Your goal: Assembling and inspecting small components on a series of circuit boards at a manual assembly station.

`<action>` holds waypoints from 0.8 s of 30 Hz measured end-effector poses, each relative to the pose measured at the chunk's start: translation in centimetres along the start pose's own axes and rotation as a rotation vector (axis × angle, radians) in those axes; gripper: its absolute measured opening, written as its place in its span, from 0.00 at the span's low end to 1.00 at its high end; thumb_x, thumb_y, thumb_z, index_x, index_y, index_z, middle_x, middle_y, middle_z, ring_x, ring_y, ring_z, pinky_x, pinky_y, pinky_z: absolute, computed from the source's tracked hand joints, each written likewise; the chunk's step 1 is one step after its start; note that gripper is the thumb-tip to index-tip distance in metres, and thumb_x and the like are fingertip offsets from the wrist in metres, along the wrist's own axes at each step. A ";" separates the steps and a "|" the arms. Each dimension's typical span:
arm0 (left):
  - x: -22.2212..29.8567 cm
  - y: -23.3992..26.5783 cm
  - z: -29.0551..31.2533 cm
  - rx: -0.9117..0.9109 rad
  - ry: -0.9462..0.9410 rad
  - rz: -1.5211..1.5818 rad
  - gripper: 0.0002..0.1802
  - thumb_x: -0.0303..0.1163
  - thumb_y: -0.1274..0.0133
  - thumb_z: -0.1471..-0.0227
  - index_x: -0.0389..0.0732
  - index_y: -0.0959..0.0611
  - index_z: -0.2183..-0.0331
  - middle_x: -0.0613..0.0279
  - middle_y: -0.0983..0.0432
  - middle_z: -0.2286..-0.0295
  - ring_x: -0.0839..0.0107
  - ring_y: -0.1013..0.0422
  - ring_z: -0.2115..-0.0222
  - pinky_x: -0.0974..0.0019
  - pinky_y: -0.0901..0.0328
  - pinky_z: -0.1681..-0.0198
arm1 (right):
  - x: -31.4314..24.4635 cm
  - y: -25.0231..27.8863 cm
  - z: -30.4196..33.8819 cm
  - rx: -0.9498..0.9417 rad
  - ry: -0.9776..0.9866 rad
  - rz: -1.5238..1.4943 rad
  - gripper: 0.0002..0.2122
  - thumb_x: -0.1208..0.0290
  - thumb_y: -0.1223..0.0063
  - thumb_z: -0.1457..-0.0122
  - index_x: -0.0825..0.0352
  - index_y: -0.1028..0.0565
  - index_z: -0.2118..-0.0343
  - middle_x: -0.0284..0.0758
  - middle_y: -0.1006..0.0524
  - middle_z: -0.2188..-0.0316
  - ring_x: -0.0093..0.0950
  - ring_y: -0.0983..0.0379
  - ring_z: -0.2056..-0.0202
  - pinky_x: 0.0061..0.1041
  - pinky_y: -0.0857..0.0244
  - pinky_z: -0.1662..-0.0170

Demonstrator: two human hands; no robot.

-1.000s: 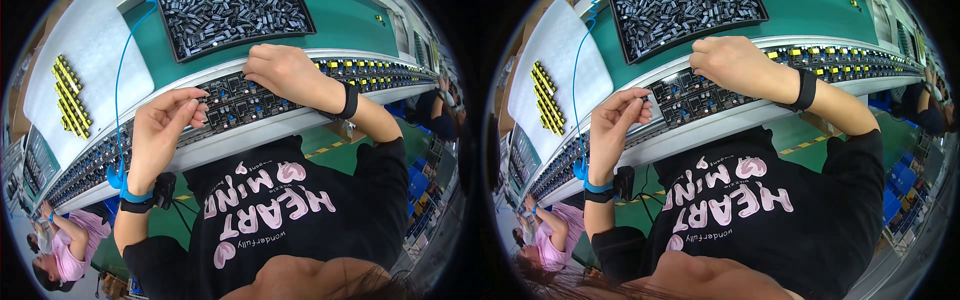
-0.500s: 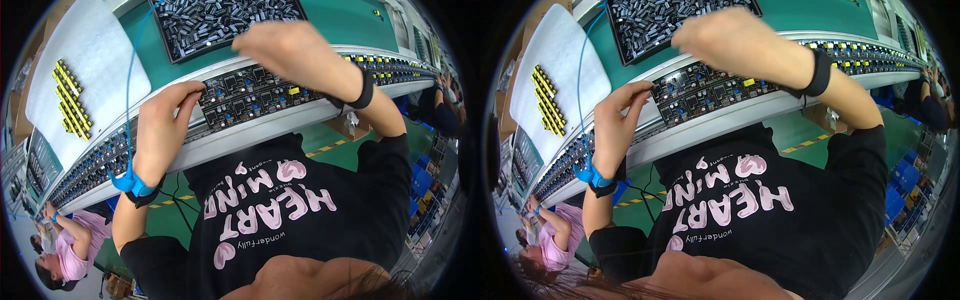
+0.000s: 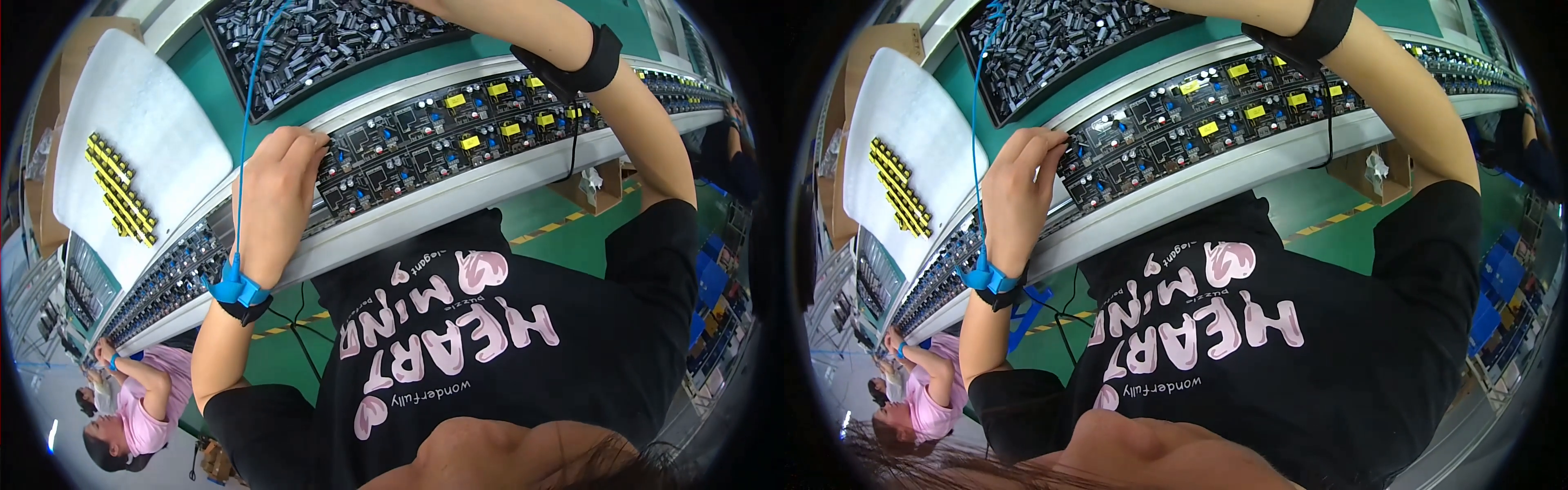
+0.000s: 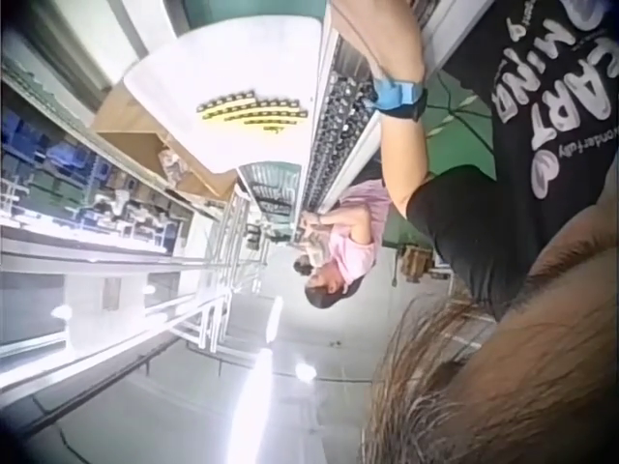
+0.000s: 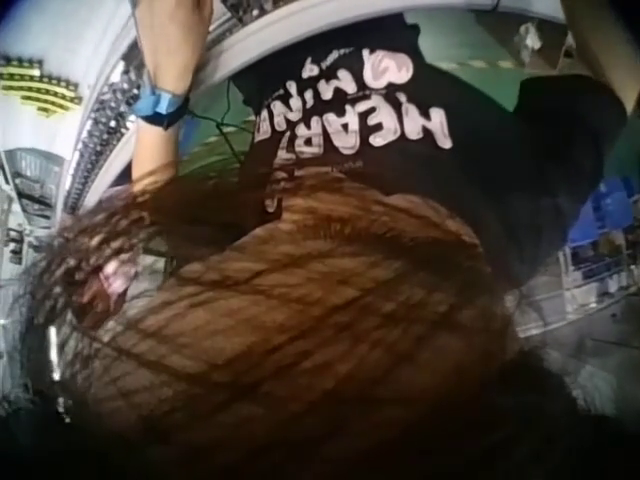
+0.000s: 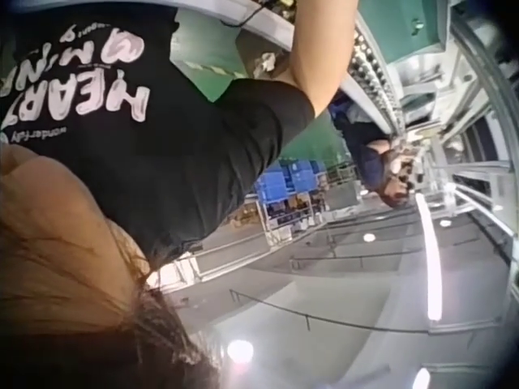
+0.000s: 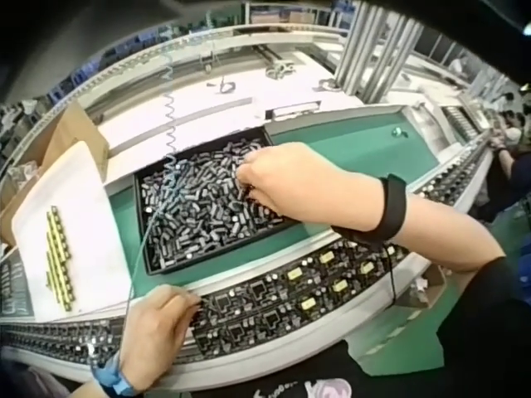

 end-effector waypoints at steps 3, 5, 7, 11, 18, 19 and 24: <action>0.3 -0.1 0.0 -0.023 -0.002 -0.055 0.08 0.22 0.45 0.50 0.37 0.19 0.64 0.55 0.23 0.67 0.54 0.26 0.64 0.57 0.30 0.65 | 0.1 0.2 0.4 0.066 -0.004 -0.036 0.05 0.74 0.46 0.46 0.68 0.22 0.67 0.42 0.23 0.71 0.42 0.24 0.66 0.37 0.29 0.61; 0.9 -0.3 -0.3 -0.058 -0.073 -0.120 0.10 0.21 0.46 0.52 0.37 0.20 0.63 0.55 0.23 0.67 0.55 0.26 0.63 0.57 0.30 0.65 | 0.2 0.8 0.8 0.140 -0.027 -0.089 0.07 0.75 0.46 0.45 0.69 0.22 0.64 0.43 0.22 0.70 0.41 0.23 0.66 0.36 0.28 0.61; 1.1 -0.3 -0.1 -0.071 -0.098 -0.158 0.12 0.21 0.47 0.53 0.37 0.20 0.62 0.55 0.24 0.66 0.56 0.26 0.62 0.57 0.30 0.64 | 0.1 1.0 1.1 0.147 -0.030 -0.226 0.07 0.76 0.46 0.43 0.69 0.22 0.62 0.43 0.21 0.69 0.39 0.22 0.67 0.33 0.27 0.61; 1.2 -0.6 -0.3 -0.090 -0.136 -0.154 0.15 0.21 0.48 0.55 0.36 0.20 0.60 0.55 0.23 0.66 0.56 0.26 0.61 0.57 0.29 0.64 | -0.2 0.8 2.0 0.076 -0.136 -0.780 0.09 0.76 0.47 0.38 0.71 0.23 0.57 0.41 0.19 0.67 0.31 0.20 0.67 0.26 0.26 0.61; 0.9 3.2 -3.3 0.066 -0.083 -0.107 0.11 0.22 0.47 0.50 0.37 0.19 0.61 0.52 0.24 0.69 0.52 0.26 0.66 0.55 0.30 0.62 | -2.4 -1.3 4.3 -0.235 -0.477 -1.567 0.10 0.73 0.51 0.32 0.74 0.24 0.54 0.37 0.18 0.66 0.20 0.21 0.66 0.17 0.25 0.60; 0.5 3.5 -4.2 0.067 -0.084 -0.106 0.11 0.22 0.47 0.50 0.37 0.19 0.61 0.52 0.24 0.69 0.52 0.26 0.66 0.55 0.30 0.62 | -2.5 -1.4 4.7 -0.231 -0.494 -1.593 0.10 0.73 0.50 0.33 0.73 0.24 0.55 0.37 0.19 0.67 0.22 0.21 0.67 0.19 0.25 0.61; -2.9 3.0 -7.4 0.150 -0.129 -0.100 0.07 0.22 0.47 0.49 0.36 0.19 0.65 0.52 0.24 0.71 0.50 0.26 0.67 0.55 0.30 0.63 | -4.1 -1.4 5.4 -0.227 -0.480 -1.443 0.09 0.76 0.46 0.37 0.71 0.22 0.56 0.36 0.18 0.67 0.25 0.20 0.66 0.21 0.25 0.62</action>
Point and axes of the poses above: each hand's wrist, its own z-axis away from the middle knuckle, its own y-axis out of the back of the hand, x = y × z, the point moved 6 cm from there along -z, towards the middle knuckle
